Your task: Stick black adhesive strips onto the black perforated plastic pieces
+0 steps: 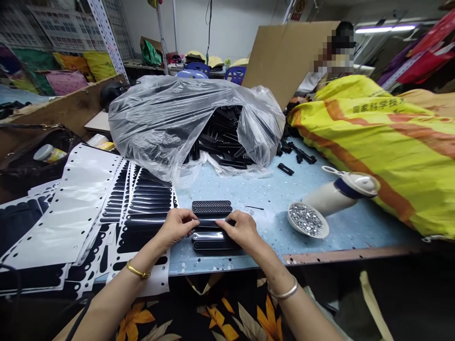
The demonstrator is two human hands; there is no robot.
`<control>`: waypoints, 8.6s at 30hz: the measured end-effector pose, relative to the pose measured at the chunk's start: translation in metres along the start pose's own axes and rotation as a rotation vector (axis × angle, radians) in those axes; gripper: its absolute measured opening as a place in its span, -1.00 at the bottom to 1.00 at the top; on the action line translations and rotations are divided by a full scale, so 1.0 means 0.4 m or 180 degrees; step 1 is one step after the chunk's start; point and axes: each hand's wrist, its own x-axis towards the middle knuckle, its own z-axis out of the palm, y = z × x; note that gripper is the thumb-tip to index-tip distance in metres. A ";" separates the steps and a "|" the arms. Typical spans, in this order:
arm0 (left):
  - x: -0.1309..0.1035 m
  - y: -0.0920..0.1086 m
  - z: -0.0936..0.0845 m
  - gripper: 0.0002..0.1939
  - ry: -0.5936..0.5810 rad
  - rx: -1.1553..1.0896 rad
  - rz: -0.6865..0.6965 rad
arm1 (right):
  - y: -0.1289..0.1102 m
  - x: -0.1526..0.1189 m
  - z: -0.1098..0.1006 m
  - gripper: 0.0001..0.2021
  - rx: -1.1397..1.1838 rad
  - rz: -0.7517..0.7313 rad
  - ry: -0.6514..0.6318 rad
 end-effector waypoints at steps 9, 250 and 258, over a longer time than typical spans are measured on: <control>0.001 0.004 -0.001 -0.92 -0.0050 0.0222 -0.0011 | 0.077 -0.053 -0.032 -0.64 0.0662 -0.0085 0.0430; 0.023 0.023 -0.025 -0.80 -0.0004 -0.0521 -0.0688 | 0.008 0.047 -0.097 -0.80 0.0050 -0.1969 -0.0708; 0.024 0.033 -0.021 -0.87 -0.0001 -0.0418 -0.0543 | 0.016 0.042 -0.087 -0.79 0.0036 -0.1891 -0.0731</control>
